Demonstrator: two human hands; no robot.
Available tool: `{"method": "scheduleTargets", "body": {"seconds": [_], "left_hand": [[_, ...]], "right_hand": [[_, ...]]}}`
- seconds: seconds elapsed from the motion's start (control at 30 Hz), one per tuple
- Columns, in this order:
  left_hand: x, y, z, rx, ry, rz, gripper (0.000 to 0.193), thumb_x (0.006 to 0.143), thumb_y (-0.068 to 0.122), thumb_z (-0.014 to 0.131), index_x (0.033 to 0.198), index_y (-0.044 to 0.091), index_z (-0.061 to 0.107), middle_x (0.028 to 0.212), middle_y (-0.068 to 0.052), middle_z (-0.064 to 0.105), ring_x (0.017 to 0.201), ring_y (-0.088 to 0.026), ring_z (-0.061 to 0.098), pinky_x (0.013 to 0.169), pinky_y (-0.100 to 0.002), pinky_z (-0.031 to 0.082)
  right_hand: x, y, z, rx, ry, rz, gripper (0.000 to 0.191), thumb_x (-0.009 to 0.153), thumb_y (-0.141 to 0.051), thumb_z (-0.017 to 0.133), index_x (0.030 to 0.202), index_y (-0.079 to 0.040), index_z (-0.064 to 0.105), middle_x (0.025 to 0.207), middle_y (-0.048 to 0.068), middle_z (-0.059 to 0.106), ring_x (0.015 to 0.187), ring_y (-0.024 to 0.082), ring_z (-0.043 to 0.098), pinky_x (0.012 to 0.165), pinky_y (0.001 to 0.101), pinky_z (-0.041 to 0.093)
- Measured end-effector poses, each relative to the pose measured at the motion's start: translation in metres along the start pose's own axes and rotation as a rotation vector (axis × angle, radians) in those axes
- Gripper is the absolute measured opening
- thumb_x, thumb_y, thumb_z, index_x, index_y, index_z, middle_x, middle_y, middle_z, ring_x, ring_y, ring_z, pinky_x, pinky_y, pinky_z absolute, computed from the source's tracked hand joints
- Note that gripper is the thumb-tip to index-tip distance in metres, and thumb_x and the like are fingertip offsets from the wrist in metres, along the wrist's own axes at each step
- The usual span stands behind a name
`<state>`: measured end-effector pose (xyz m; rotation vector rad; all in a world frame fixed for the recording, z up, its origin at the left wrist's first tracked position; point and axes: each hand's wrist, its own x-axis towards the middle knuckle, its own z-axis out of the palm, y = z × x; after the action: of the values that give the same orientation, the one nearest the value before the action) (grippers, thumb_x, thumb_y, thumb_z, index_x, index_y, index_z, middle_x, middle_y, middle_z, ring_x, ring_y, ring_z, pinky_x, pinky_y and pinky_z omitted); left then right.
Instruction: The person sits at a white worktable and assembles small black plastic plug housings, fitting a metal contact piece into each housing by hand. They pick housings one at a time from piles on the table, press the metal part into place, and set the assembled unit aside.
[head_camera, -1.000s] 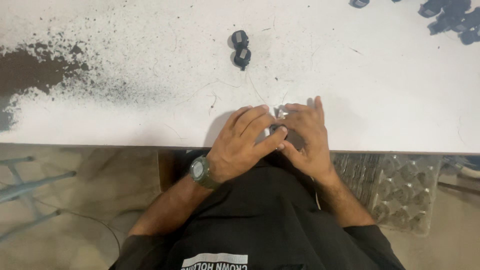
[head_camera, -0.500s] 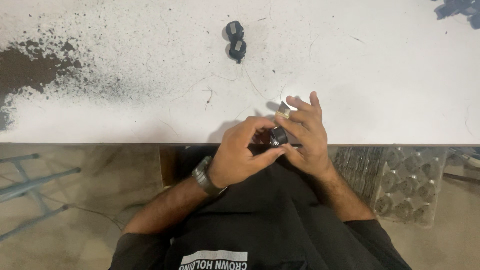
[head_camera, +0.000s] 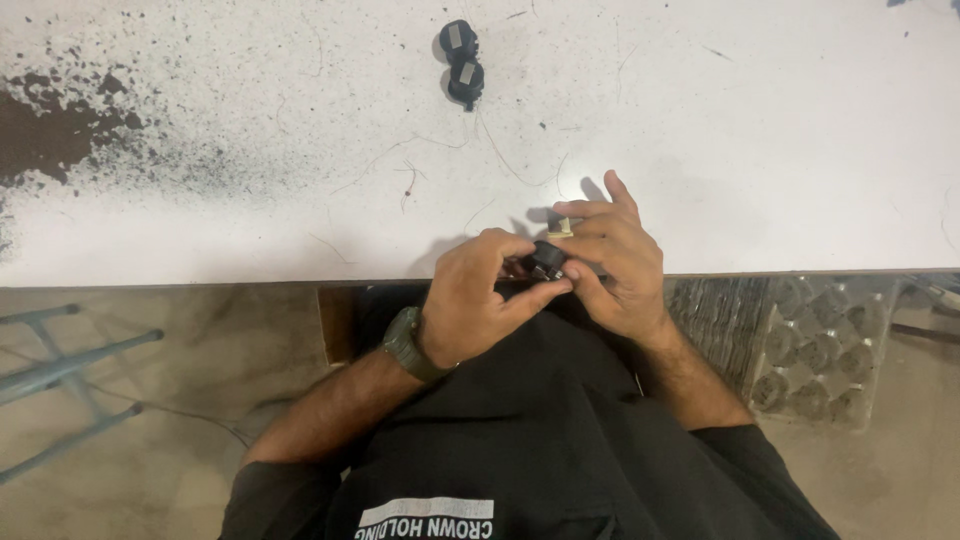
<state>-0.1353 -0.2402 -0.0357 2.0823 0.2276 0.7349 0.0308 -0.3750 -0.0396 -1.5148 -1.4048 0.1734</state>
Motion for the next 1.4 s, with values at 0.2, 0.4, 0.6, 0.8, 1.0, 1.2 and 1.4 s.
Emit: {"method": "scheduleTargets", "body": {"seconds": [0.2, 0.4, 0.6, 0.8, 1.0, 1.2, 1.4], "left_hand": [[0.002, -0.001, 0.002, 0.091, -0.019, 0.052, 0.045, 0.087, 0.028, 0.089, 0.109, 0.006, 0.056, 0.089, -0.006, 0.067, 0.074, -0.018, 0.068, 0.065, -0.035, 0.052], [0.002, 0.001, -0.003, 0.295, -0.025, 0.198, 0.039, 0.087, 0.023, 0.086, 0.109, 0.004, 0.061, 0.098, -0.010, 0.065, 0.087, -0.025, 0.065, 0.074, -0.039, 0.053], [0.000, -0.002, -0.006, 0.405, -0.106, 0.253, 0.032, 0.093, 0.021, 0.085, 0.109, 0.005, 0.062, 0.098, -0.008, 0.064, 0.086, -0.023, 0.064, 0.075, -0.039, 0.052], [0.002, 0.001, -0.008, 0.046, -0.020, 0.031, 0.041, 0.090, 0.011, 0.077, 0.124, 0.000, 0.058, 0.096, -0.009, 0.068, 0.083, -0.022, 0.069, 0.071, -0.036, 0.054], [0.007, 0.008, -0.010, -0.214, -0.060, -0.086, 0.046, 0.089, 0.005, 0.071, 0.132, 0.000, 0.057, 0.103, -0.011, 0.072, 0.086, -0.016, 0.074, 0.074, -0.029, 0.061], [0.011, 0.008, -0.012, -0.128, -0.076, -0.146, 0.033, 0.084, 0.010, 0.078, 0.110, 0.005, 0.058, 0.084, -0.009, 0.067, 0.070, -0.016, 0.069, 0.063, -0.031, 0.055], [0.005, 0.000, -0.008, -0.153, -0.108, -0.052, 0.035, 0.088, 0.010, 0.071, 0.119, 0.003, 0.056, 0.081, -0.007, 0.062, 0.068, -0.018, 0.064, 0.061, -0.033, 0.050]], "right_hand": [[0.002, -0.001, -0.001, -0.011, -0.005, 0.011, 0.010, 0.096, -0.008, 0.068, 0.106, -0.007, 0.072, 0.103, 0.007, 0.074, 0.118, 0.028, 0.070, 0.131, 0.0619, 0.024], [0.003, 0.001, 0.000, -0.069, 0.004, 0.040, 0.012, 0.087, -0.003, 0.074, 0.096, -0.009, 0.072, 0.095, 0.005, 0.070, 0.115, 0.025, 0.071, 0.131, 0.0605, 0.026], [0.003, 0.002, 0.004, -0.172, 0.004, 0.023, 0.012, 0.081, -0.002, 0.074, 0.090, -0.010, 0.072, 0.095, 0.005, 0.068, 0.114, 0.025, 0.071, 0.130, 0.0614, 0.028], [0.006, -0.001, -0.002, -0.048, -0.112, -0.005, 0.005, 0.090, -0.011, 0.073, 0.094, -0.008, 0.072, 0.099, 0.006, 0.072, 0.120, 0.028, 0.069, 0.130, 0.0638, 0.025], [0.006, 0.000, 0.001, -0.062, -0.111, -0.056, 0.011, 0.088, -0.014, 0.076, 0.083, -0.011, 0.067, 0.088, 0.004, 0.067, 0.118, 0.027, 0.069, 0.129, 0.0637, 0.027], [0.005, -0.001, -0.001, -0.055, -0.121, -0.055, 0.011, 0.087, -0.016, 0.077, 0.084, -0.011, 0.068, 0.087, 0.004, 0.067, 0.115, 0.026, 0.069, 0.129, 0.0627, 0.028], [0.007, -0.002, 0.000, -0.045, -0.126, -0.068, 0.012, 0.089, -0.020, 0.078, 0.085, -0.012, 0.070, 0.086, 0.003, 0.068, 0.113, 0.026, 0.070, 0.129, 0.0605, 0.027]]}}
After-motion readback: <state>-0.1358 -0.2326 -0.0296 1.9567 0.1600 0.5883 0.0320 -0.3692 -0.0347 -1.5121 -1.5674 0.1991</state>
